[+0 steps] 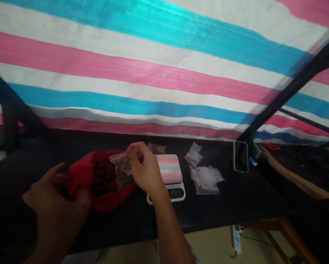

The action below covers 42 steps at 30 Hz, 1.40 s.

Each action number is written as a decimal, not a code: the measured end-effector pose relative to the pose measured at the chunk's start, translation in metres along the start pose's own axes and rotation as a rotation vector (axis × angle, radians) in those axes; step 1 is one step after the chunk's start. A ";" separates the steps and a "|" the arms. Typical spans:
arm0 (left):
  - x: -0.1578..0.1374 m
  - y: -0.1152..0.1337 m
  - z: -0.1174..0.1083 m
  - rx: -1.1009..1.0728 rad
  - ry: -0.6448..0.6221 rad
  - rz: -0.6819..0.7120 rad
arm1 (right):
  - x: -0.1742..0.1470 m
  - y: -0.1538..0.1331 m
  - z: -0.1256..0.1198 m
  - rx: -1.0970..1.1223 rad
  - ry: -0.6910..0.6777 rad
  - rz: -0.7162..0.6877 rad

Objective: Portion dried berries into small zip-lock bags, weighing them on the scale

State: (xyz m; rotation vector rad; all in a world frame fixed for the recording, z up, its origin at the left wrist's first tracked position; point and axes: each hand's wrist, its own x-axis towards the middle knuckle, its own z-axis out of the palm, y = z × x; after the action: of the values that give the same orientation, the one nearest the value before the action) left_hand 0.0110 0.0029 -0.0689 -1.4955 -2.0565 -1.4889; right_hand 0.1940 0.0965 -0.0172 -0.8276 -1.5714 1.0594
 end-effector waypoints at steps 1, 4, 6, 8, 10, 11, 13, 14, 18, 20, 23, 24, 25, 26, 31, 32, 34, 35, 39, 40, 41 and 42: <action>-0.001 0.000 0.000 0.010 0.072 0.071 | 0.001 0.000 0.008 -0.063 -0.029 0.014; -0.009 0.008 -0.002 0.021 0.236 0.232 | 0.003 -0.002 0.028 -0.277 -0.081 0.083; -0.017 0.019 -0.004 -0.035 0.230 0.311 | 0.004 -0.004 0.037 -0.387 -0.083 0.156; -0.025 0.033 -0.005 -0.121 0.141 0.324 | 0.005 -0.008 0.043 -0.453 -0.073 0.230; -0.029 0.046 -0.005 -0.153 0.016 0.238 | 0.004 -0.011 0.048 -0.483 -0.064 0.277; -0.030 0.051 -0.004 -0.136 -0.046 0.176 | 0.004 -0.012 0.050 -0.486 -0.054 0.293; -0.028 0.055 -0.001 -0.070 -0.148 0.063 | 0.004 -0.012 0.051 -0.490 -0.026 0.316; -0.027 0.055 0.000 -0.044 -0.188 0.026 | 0.004 -0.012 0.051 -0.497 -0.012 0.325; -0.024 0.047 0.007 -0.087 -0.286 0.043 | 0.004 -0.007 0.049 -0.524 -0.010 0.359; -0.025 0.042 0.009 -0.144 -0.316 0.072 | 0.004 -0.006 0.047 -0.534 -0.020 0.387; -0.029 0.037 0.013 -0.221 -0.313 0.031 | 0.004 -0.004 0.046 -0.558 -0.012 0.402; -0.030 0.036 0.014 -0.248 -0.313 0.000 | 0.003 -0.004 0.046 -0.562 -0.005 0.396; -0.030 0.034 0.015 -0.276 -0.317 -0.036 | 0.003 -0.004 0.045 -0.561 -0.001 0.387; -0.030 0.033 0.016 -0.301 -0.328 -0.074 | 0.003 -0.004 0.045 -0.557 -0.003 0.380; -0.029 0.030 0.016 -0.358 -0.329 -0.203 | 0.004 -0.005 0.039 -0.534 -0.061 0.362; -0.029 0.030 0.016 -0.363 -0.322 -0.205 | 0.004 -0.005 0.038 -0.522 -0.077 0.351; -0.028 0.030 0.015 -0.381 -0.312 -0.202 | 0.004 -0.004 0.036 -0.493 -0.105 0.333; -0.027 0.031 0.014 -0.395 -0.307 -0.200 | 0.004 -0.004 0.035 -0.479 -0.111 0.330; -0.025 0.037 0.008 -0.450 -0.261 -0.176 | 0.003 0.000 0.036 -0.422 -0.119 0.337; -0.025 0.038 0.006 -0.452 -0.237 -0.161 | 0.002 0.000 0.036 -0.398 -0.138 0.333; -0.025 0.038 0.005 -0.448 -0.213 -0.143 | 0.002 0.001 0.036 -0.369 -0.159 0.329; -0.024 0.038 0.004 -0.439 -0.192 -0.128 | 0.001 0.002 0.035 -0.338 -0.178 0.324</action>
State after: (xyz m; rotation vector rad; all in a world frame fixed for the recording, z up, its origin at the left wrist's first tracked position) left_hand 0.0548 -0.0093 -0.0635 -1.7444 -2.0521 -2.0224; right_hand 0.1596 0.0901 -0.0217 -1.2801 -1.8385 1.1346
